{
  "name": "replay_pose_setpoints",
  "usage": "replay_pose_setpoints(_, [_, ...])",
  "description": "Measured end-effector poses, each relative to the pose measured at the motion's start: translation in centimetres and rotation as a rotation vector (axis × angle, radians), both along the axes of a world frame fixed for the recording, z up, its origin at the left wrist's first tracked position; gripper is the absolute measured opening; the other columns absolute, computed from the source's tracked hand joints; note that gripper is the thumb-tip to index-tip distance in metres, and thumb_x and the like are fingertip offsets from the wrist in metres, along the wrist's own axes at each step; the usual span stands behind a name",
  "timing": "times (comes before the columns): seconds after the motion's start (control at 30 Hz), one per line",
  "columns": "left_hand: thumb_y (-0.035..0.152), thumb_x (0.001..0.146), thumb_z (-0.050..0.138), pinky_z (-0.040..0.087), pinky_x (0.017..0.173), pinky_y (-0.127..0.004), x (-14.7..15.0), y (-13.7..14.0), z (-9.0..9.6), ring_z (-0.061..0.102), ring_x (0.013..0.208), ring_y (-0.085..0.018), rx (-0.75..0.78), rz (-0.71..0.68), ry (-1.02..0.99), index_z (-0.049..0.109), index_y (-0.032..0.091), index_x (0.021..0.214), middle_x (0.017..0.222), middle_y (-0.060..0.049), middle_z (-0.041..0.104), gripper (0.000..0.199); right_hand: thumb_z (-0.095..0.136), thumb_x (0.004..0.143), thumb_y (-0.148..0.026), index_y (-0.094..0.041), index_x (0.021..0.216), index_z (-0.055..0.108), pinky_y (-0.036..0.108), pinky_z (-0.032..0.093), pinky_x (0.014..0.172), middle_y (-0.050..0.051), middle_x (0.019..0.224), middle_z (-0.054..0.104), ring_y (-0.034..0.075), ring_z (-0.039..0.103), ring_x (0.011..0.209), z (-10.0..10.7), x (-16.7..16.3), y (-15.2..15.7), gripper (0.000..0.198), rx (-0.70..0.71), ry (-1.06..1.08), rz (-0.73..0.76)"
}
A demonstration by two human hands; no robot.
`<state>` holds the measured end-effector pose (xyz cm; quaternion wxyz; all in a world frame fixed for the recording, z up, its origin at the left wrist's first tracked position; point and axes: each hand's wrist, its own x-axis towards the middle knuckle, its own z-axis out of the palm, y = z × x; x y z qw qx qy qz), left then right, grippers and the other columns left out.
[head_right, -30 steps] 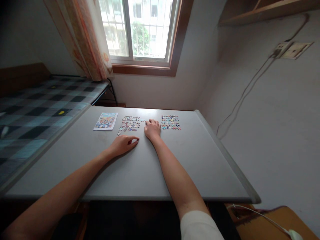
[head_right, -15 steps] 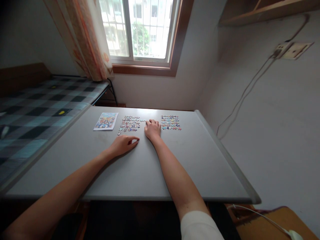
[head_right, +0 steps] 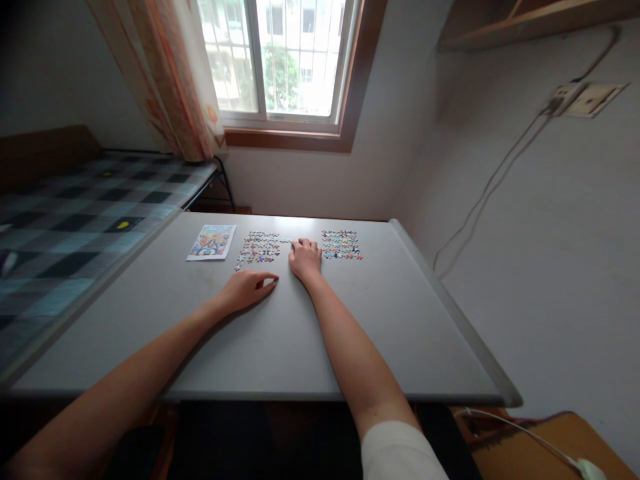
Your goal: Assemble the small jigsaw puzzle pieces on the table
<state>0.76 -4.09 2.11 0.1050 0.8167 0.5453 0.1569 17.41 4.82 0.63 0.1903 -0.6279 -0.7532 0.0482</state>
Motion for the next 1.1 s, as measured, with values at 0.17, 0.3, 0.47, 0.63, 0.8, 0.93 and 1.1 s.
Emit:
replay_pose_setpoints(0.17, [0.043,0.087,0.044,0.033,0.056,-0.023,0.03,-0.1,0.18,0.053,0.057,-0.012,-0.015,0.0,-0.005,0.069,0.028,0.107,0.066,-0.001,0.065,0.035,0.04,0.089,-0.032,-0.026,0.121,0.058,0.04,0.034,0.095,0.005,0.132,0.05,0.026,0.04,0.115,0.07,-0.02,-0.02,0.038,-0.006,-0.002,-0.001])
replay_pose_setpoints(0.3, [0.043,0.087,0.044,0.034,0.057,-0.023,0.06,-0.13,0.31,0.054,0.058,-0.012,-0.021,0.0,-0.003,0.069,0.027,0.107,0.068,-0.001,0.066,0.035,0.041,0.088,-0.031,-0.026,0.122,0.058,0.04,0.034,0.095,0.005,0.132,0.051,0.026,0.04,0.115,0.13,-0.04,-0.05,0.038,-0.006,0.003,-0.001])
replay_pose_setpoints(0.47, [0.043,0.087,0.045,0.035,0.058,-0.023,0.1,-0.15,0.34,0.055,0.059,-0.013,-0.019,0.003,0.004,0.069,0.028,0.107,0.068,-0.001,0.066,0.035,0.041,0.088,-0.031,-0.026,0.122,0.058,0.04,0.034,0.095,0.006,0.132,0.05,0.026,0.04,0.115,0.14,-0.01,-0.03,0.038,-0.008,0.003,-0.004])
replay_pose_setpoints(0.63, [0.042,0.087,0.045,0.035,0.058,-0.023,0.09,-0.14,0.32,0.054,0.058,-0.012,-0.017,0.0,0.002,0.069,0.028,0.107,0.068,-0.001,0.066,0.034,0.041,0.088,-0.031,-0.026,0.121,0.058,0.04,0.034,0.095,0.006,0.131,0.051,0.026,0.041,0.114,0.04,0.0,0.04,0.038,-0.005,-0.002,0.0])
replay_pose_setpoints(0.8, [0.042,0.087,0.045,0.034,0.057,-0.023,0.09,-0.15,0.36,0.053,0.057,-0.012,-0.019,0.0,-0.005,0.069,0.027,0.107,0.067,-0.001,0.065,0.035,0.041,0.088,-0.031,-0.026,0.12,0.059,0.04,0.034,0.095,0.005,0.13,0.052,0.026,0.041,0.114,-0.01,-0.03,0.03,0.037,0.008,0.014,-0.003])
replay_pose_setpoints(0.93, [0.043,0.087,0.044,0.034,0.057,-0.023,0.08,-0.16,0.34,0.053,0.057,-0.012,-0.017,-0.007,-0.006,0.069,0.028,0.107,0.067,0.0,0.065,0.035,0.042,0.088,-0.03,-0.026,0.118,0.059,0.04,0.034,0.094,0.005,0.129,0.052,0.026,0.042,0.114,0.01,-0.02,-0.05,0.035,0.011,0.023,0.004])
replay_pose_setpoints(1.1, [0.043,0.087,0.044,0.035,0.059,-0.023,0.11,-0.19,0.38,0.054,0.058,-0.013,-0.019,0.002,-0.005,0.069,0.028,0.107,0.068,-0.001,0.066,0.035,0.042,0.087,-0.029,-0.024,0.112,0.06,0.039,0.035,0.092,0.006,0.124,0.055,0.026,0.043,0.112,0.06,-0.03,-0.07,0.031,0.022,0.034,0.002])
